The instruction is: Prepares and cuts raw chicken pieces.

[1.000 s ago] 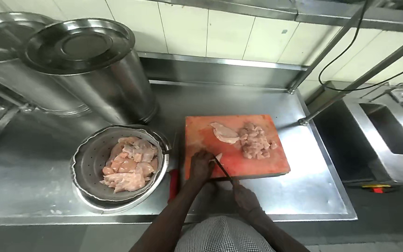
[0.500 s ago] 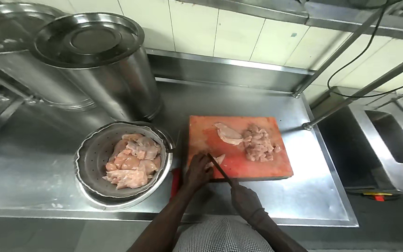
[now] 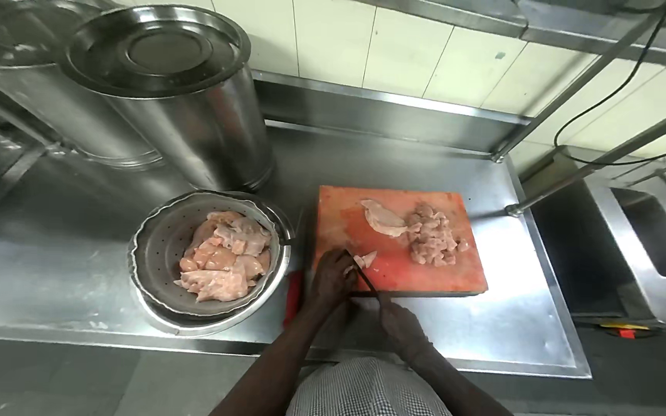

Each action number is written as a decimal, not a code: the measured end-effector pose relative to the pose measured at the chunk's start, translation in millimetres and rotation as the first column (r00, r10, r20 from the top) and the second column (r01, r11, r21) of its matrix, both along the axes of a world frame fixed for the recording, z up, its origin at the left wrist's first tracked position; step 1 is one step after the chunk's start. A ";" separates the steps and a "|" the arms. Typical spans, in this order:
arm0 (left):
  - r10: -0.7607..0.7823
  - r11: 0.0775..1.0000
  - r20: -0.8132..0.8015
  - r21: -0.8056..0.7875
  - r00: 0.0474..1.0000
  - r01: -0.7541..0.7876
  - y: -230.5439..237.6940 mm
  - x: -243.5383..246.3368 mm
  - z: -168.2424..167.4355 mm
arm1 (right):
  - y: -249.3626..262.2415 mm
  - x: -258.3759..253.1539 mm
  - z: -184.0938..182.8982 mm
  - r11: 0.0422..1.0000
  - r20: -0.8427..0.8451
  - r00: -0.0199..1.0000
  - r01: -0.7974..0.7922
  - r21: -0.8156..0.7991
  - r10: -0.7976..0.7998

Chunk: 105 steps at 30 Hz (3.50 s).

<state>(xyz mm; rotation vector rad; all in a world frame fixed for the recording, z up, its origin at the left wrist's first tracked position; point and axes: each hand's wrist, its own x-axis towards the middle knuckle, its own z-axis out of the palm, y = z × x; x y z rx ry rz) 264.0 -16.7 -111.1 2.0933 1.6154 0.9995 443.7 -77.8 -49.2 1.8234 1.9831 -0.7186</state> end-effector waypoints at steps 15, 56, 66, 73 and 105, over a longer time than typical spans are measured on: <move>0.024 0.999 0.108 0.023 0.994 -0.027 -19.3 -12.5 -0.6 | -5.0 1.8 35.5 0.998 -0.012 1.000 0.019 -0.059 -0.020; 0.033 0.974 -0.075 -0.220 0.997 -0.049 -38.3 -8.2 27.2 | -10.5 29.7 26.1 0.992 -0.120 0.991 0.045 -0.121 -0.060; 0.086 0.988 -0.090 -0.121 0.992 -0.097 -34.1 -2.1 20.2 | -5.1 21.2 30.4 0.993 -0.040 0.998 -0.052 -0.102 0.048; 0.060 0.984 -0.137 -0.160 0.989 -0.082 -31.7 -1.9 21.8 | 12.6 -10.4 10.4 0.992 -0.071 0.992 -0.107 -0.074 0.102; -0.475 0.741 -0.345 -0.653 0.810 0.157 81.5 74.5 74.9 | -97.5 167.2 -70.8 0.264 -0.876 -0.094 0.934 -0.243 -0.474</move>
